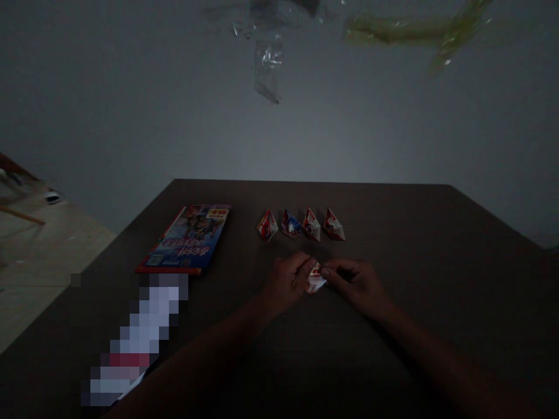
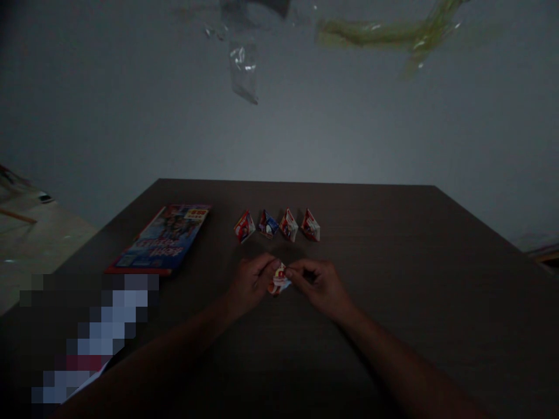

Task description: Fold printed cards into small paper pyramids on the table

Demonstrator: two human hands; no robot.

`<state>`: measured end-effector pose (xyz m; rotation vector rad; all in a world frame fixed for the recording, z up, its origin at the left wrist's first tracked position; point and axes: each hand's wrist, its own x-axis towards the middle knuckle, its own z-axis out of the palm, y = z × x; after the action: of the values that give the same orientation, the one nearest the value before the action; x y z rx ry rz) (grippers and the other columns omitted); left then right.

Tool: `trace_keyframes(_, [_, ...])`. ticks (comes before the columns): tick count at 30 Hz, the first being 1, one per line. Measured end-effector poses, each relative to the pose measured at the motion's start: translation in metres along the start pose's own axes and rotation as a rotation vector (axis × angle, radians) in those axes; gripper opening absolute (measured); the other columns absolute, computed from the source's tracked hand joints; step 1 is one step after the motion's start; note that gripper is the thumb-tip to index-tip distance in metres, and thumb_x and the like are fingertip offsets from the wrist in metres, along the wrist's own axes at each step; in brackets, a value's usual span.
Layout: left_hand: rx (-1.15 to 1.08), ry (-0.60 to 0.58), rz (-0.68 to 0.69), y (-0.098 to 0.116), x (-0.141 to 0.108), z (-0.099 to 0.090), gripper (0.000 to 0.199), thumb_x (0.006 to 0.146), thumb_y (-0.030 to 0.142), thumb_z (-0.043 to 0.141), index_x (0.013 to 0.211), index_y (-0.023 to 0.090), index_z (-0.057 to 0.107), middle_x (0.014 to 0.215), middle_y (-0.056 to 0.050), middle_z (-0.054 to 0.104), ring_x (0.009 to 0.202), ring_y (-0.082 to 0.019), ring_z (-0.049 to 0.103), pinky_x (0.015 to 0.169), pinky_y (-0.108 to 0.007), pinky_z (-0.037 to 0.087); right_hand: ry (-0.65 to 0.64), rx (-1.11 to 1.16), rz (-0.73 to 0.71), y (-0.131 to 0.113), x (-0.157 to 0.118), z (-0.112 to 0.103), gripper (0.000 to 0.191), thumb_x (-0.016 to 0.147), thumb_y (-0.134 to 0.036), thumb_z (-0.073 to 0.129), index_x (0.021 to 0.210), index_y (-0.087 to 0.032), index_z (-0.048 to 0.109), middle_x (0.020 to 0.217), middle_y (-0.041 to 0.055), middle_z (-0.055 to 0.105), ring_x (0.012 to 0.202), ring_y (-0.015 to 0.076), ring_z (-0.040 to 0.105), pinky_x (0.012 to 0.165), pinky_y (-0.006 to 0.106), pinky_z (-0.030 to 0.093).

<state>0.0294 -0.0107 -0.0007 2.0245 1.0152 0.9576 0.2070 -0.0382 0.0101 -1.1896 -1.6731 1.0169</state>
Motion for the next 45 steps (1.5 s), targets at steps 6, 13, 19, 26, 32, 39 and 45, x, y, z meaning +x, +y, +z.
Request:
trace_keyframes(6, [0.039, -0.026, 0.024, 0.002, 0.003, 0.001, 0.029, 0.092, 0.033, 0.04, 0.072, 0.016, 0.054, 0.058, 0.004, 0.052, 0.051, -0.008, 0.05, 0.051, -0.02, 0.032, -0.012, -0.001, 0.013, 0.0, 0.0, 0.0, 0.025, 0.082, -0.038, 0.06, 0.074, -0.015, 0.067, 0.061, 0.0006, 0.058, 0.057, 0.0118, 0.049, 0.053, 0.024, 0.038])
trace_keyframes(13, [0.002, 0.025, -0.011, 0.005, 0.002, 0.002, 0.032, 0.091, 0.035, 0.04, 0.069, 0.016, 0.053, 0.055, 0.004, 0.05, 0.05, -0.008, 0.048, 0.05, -0.02, 0.032, 0.037, 0.027, -0.003, -0.004, 0.0, 0.004, 0.027, 0.08, -0.04, 0.061, 0.072, -0.016, 0.067, 0.059, -0.0004, 0.056, 0.056, 0.0116, 0.048, 0.053, 0.024, 0.039])
trace_keyframes(19, [-0.148, 0.001, -0.103, -0.001, 0.003, 0.002, 0.041, 0.092, 0.046, 0.037, 0.069, 0.015, 0.053, 0.056, 0.002, 0.051, 0.052, -0.009, 0.048, 0.048, -0.02, 0.032, 0.069, 0.049, 0.014, 0.001, -0.001, 0.001, 0.026, 0.08, -0.04, 0.062, 0.072, -0.016, 0.067, 0.062, 0.0016, 0.059, 0.059, 0.0131, 0.051, 0.055, 0.026, 0.041])
trace_keyframes(26, [-0.099, 0.03, -0.046, 0.001, 0.003, 0.0, 0.048, 0.091, 0.049, 0.036, 0.058, 0.015, 0.047, 0.05, 0.004, 0.042, 0.048, -0.008, 0.04, 0.047, -0.02, 0.028, 0.076, 0.047, 0.051, 0.006, 0.001, 0.0, 0.027, 0.079, -0.042, 0.062, 0.071, -0.016, 0.067, 0.061, 0.0015, 0.058, 0.057, 0.0128, 0.05, 0.053, 0.025, 0.04])
trace_keyframes(32, [-0.107, -0.017, -0.053, 0.002, 0.004, -0.002, 0.05, 0.092, 0.048, 0.034, 0.061, 0.014, 0.052, 0.052, 0.003, 0.045, 0.049, -0.009, 0.042, 0.047, -0.021, 0.029, 0.101, 0.054, 0.058, 0.003, 0.0, -0.002, 0.026, 0.078, -0.041, 0.064, 0.073, -0.016, 0.067, 0.061, 0.0012, 0.059, 0.057, 0.0121, 0.05, 0.052, 0.024, 0.04])
trace_keyframes(39, [-0.133, 0.003, -0.021, 0.008, 0.004, -0.003, 0.052, 0.092, 0.05, 0.031, 0.061, 0.014, 0.053, 0.053, 0.001, 0.048, 0.05, -0.009, 0.045, 0.048, -0.02, 0.032, 0.106, 0.075, 0.052, 0.002, 0.0, -0.002, 0.028, 0.077, -0.044, 0.064, 0.072, -0.016, 0.068, 0.061, 0.0019, 0.06, 0.056, 0.0122, 0.05, 0.051, 0.025, 0.041])
trace_keyframes(45, [-0.005, -0.041, 0.003, 0.001, 0.011, -0.008, 0.051, 0.094, 0.045, 0.032, 0.061, 0.014, 0.056, 0.053, 0.001, 0.05, 0.051, -0.009, 0.045, 0.051, -0.021, 0.031, 0.122, 0.051, 0.063, 0.006, 0.001, -0.005, 0.027, 0.078, -0.043, 0.064, 0.073, -0.017, 0.068, 0.064, 0.0021, 0.062, 0.059, 0.0133, 0.054, 0.054, 0.025, 0.043])
